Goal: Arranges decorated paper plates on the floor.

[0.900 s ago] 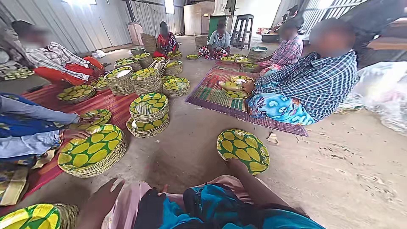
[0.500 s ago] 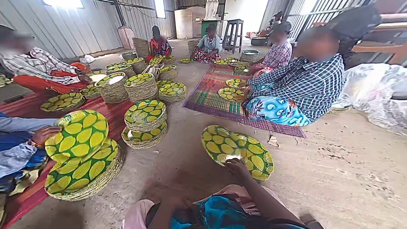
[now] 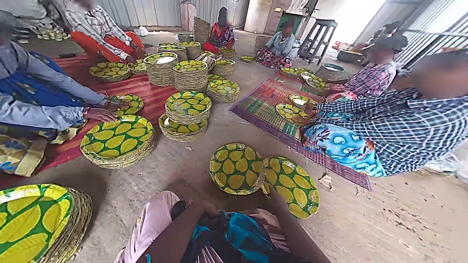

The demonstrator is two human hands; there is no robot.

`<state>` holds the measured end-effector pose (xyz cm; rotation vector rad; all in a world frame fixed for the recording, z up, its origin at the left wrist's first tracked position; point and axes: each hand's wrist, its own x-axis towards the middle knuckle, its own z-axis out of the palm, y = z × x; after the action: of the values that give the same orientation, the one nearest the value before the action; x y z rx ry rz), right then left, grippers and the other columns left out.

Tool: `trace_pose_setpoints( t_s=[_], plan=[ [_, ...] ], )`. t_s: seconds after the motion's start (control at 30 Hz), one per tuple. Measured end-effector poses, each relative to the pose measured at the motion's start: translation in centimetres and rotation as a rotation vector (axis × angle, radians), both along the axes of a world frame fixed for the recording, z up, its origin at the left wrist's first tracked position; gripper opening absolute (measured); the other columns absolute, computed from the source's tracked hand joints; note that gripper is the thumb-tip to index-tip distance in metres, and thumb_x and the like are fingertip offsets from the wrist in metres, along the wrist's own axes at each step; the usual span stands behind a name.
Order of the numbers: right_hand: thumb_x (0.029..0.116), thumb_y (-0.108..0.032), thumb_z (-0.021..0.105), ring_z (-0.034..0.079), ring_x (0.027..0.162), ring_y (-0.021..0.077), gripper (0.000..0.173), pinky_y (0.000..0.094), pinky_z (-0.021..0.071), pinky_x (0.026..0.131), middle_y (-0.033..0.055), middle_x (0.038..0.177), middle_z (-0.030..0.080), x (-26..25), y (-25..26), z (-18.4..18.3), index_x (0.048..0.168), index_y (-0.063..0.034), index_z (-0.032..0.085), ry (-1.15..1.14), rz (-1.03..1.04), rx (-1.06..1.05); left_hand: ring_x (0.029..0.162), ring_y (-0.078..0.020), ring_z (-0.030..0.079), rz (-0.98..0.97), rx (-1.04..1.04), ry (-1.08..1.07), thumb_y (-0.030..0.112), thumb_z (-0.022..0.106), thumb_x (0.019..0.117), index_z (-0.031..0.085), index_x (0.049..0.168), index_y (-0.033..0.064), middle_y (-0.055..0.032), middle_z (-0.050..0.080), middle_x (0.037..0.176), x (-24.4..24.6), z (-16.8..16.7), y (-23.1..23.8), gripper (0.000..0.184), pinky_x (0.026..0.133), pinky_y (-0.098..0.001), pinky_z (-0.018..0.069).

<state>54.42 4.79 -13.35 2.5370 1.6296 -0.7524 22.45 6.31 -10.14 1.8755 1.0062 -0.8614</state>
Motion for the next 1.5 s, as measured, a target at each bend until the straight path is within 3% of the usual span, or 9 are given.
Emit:
trace_pose_setpoints(
  t_s=[0.27, 0.43, 0.8, 0.9, 1.07, 1.13, 1.2, 1.37, 1.5],
  plan=[
    [0.0994, -0.006, 0.054, 0.066, 0.118, 0.0371, 0.053, 0.0602, 0.0500, 0.101, 0.0167, 0.126, 0.071, 1.1, -0.1, -0.3, 0.152, -0.0099, 0.052, 0.140, -0.104, 0.250, 0.135, -0.0446, 0.053, 0.046, 0.111, 0.140, 0.040, 0.039, 0.1112, 0.061, 0.132, -0.0059, -0.0288, 0.059, 0.140, -0.5, -1.5, 0.1, 0.055, 0.108, -0.0692, 0.0385],
    [0.1009, -0.003, 0.048, 0.064, 0.124, 0.0375, 0.040, 0.0593, 0.0473, 0.105, 0.0167, 0.130, 0.070, 1.7, -0.7, 0.1, 0.135, -0.0087, 0.068, 0.126, -0.113, 0.370, 0.135, -0.0419, 0.054, 0.133, 0.166, 0.254, 0.039, 0.058, 0.1033, 0.066, 0.126, -0.0057, -0.0267, 0.060, 0.139, -0.7, 0.7, -1.2, 0.051, 0.109, -0.0652, 0.0406],
    [0.0959, 0.007, 0.054, 0.065, 0.111, 0.0491, 0.027, 0.0642, 0.0457, 0.102, 0.0311, 0.114, 0.070, 2.8, -2.0, 0.5, 0.109, 0.0046, 0.078, 0.142, -0.014, 1.247, 0.130, -0.0436, 0.057, -0.019, 0.194, 0.202, 0.030, 0.050, 0.1084, 0.065, 0.124, -0.0069, -0.0276, 0.062, 0.134, -0.6, 0.4, -1.8, 0.043, 0.104, -0.0670, 0.0426],
    [0.0958, 0.004, 0.056, 0.066, 0.115, 0.0470, 0.028, 0.0669, 0.0451, 0.102, 0.0221, 0.120, 0.073, 2.2, -1.6, 0.2, 0.105, -0.0043, 0.081, 0.108, 0.130, 1.144, 0.133, -0.0456, 0.055, 0.093, 0.194, 0.131, 0.033, 0.049, 0.1095, 0.062, 0.127, -0.0105, -0.0311, 0.059, 0.137, -2.0, 0.6, -1.4, 0.049, 0.106, -0.0677, 0.0410],
    [0.0980, -0.019, 0.065, 0.040, 0.149, 0.0367, 0.053, 0.0669, 0.0321, 0.115, 0.0058, 0.161, 0.046, 0.5, -0.8, 0.3, 0.150, -0.0263, 0.056, 0.023, 0.109, 0.390, 0.133, -0.0436, 0.054, 0.491, 0.276, -0.030, 0.015, 0.048, 0.1078, 0.058, 0.128, -0.0144, -0.0322, 0.057, 0.138, -3.7, 2.9, -0.8, 0.037, 0.109, -0.0608, 0.0421],
    [0.0955, -0.027, 0.070, 0.042, 0.147, 0.0374, 0.072, 0.0677, 0.0368, 0.112, 0.0074, 0.165, 0.039, 0.8, -0.1, -0.7, 0.161, -0.0255, 0.040, 0.007, 0.082, 0.162, 0.130, -0.0437, 0.057, 0.646, 0.316, -0.158, 0.018, 0.047, 0.1092, 0.058, 0.130, -0.0115, -0.0319, 0.059, 0.135, -4.4, 3.7, -0.8, 0.038, 0.108, -0.0609, 0.0433],
    [0.0937, -0.030, 0.072, 0.054, 0.137, 0.0396, 0.085, 0.0639, 0.0444, 0.109, 0.0175, 0.156, 0.049, 1.2, 0.4, -2.0, 0.164, -0.0152, 0.026, 0.022, 0.058, 0.044, 0.123, -0.0414, 0.060, 0.743, 0.372, -0.324, 0.020, 0.047, 0.1097, 0.061, 0.128, -0.0072, -0.0294, 0.062, 0.128, -5.1, 4.6, -1.0, 0.035, 0.105, -0.0597, 0.0453],
    [0.1014, -0.039, 0.060, 0.064, 0.125, 0.0387, 0.059, 0.0610, 0.0516, 0.101, 0.0204, 0.135, 0.065, 0.6, 0.2, -1.7, 0.152, -0.0106, 0.048, -0.115, 0.118, -0.051, 0.130, -0.0377, 0.056, 0.600, 0.468, -0.505, 0.013, 0.047, 0.1088, 0.064, 0.129, -0.0043, -0.0250, 0.061, 0.134, -3.4, 6.6, -2.5, 0.031, 0.112, -0.0537, 0.0413],
    [0.1018, -0.028, 0.057, 0.062, 0.129, 0.0365, 0.049, 0.0610, 0.0506, 0.101, 0.0155, 0.140, 0.064, 0.1, -0.5, -1.0, 0.150, -0.0200, 0.055, -0.145, 0.117, -0.056, 0.129, -0.0458, 0.057, 0.326, 0.343, -0.155, 0.022, 0.051, 0.1078, 0.061, 0.130, -0.0054, -0.0297, 0.061, 0.133, -2.3, 5.5, -3.3, 0.037, 0.105, -0.0658, 0.0439]
  ],
)
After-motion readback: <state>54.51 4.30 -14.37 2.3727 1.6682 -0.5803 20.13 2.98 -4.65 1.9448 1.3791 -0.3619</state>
